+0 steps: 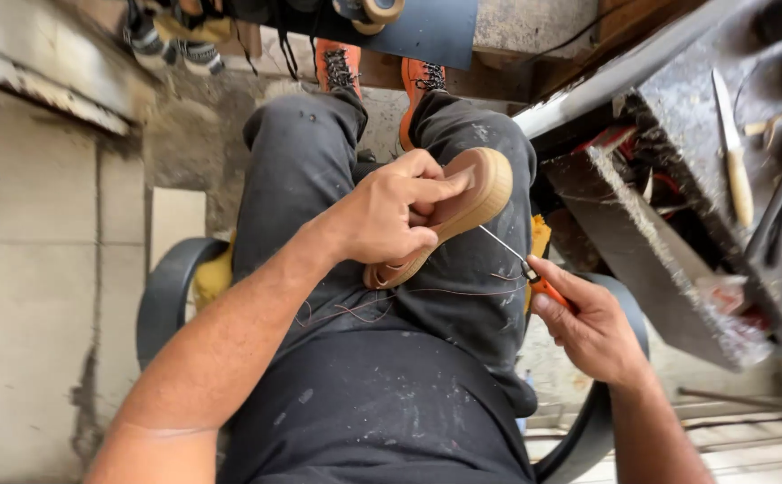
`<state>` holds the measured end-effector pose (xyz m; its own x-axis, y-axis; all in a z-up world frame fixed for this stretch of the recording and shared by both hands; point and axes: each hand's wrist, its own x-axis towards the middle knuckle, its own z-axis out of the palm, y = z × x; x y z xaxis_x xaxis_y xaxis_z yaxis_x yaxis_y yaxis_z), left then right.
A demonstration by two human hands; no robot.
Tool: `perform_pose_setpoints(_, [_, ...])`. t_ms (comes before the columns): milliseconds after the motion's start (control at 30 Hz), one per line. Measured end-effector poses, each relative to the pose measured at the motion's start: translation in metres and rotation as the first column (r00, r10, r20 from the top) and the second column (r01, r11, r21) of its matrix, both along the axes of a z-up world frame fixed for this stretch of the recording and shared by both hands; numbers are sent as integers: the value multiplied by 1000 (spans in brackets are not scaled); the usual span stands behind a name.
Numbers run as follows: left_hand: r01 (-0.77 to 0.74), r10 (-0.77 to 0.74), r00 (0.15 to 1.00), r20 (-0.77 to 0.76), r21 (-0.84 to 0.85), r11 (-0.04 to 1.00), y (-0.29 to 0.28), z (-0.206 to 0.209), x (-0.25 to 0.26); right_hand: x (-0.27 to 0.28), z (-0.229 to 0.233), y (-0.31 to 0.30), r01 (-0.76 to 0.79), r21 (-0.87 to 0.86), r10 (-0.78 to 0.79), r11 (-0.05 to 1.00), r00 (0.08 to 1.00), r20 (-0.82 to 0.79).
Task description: The person sews the sole of a brown sandal using a curved awl and thread. They repeatedly pierce the sole, pull the thread through, and tighten the stitches while holding the shoe on their lap.
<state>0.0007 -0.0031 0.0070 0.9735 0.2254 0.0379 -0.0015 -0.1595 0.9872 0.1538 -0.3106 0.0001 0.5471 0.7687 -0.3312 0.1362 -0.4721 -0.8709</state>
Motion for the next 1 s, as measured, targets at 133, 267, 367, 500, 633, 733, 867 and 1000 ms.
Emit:
perform_pose_setpoints(133, [-85,86,996,-11,50,995,2,-3,-8,-8,3,10,-33,28,30,999,993,117])
perform_pose_setpoints(267, [-138,120,990,77,304,943,16,-16,-18,-44,30,52,-224,-52,224,973,873,433])
perform_pose_setpoints(367, [-272,258,962,88,239,932,30,-41,-21,-59,24,81,-253,2,201,968,775,600])
perform_pose_setpoints(500, [-426,419,905,74,189,885,45,-67,-19,-76,9,105,-286,148,97,947,690,717])
perform_pose_setpoints(633, [-396,394,918,48,74,915,46,-73,-15,-76,-4,107,-239,173,64,955,740,670])
perform_pose_setpoints(733, [-367,363,930,55,75,927,48,-79,-16,-70,-5,110,-205,210,47,956,813,581])
perform_pose_setpoints(867, [-351,349,936,47,31,936,49,-82,-14,-64,-18,110,-121,229,6,966,894,448])
perform_pose_setpoints(1000, [-336,335,941,50,4,942,48,-79,-13,-62,-26,106,-102,238,-6,966,909,416])
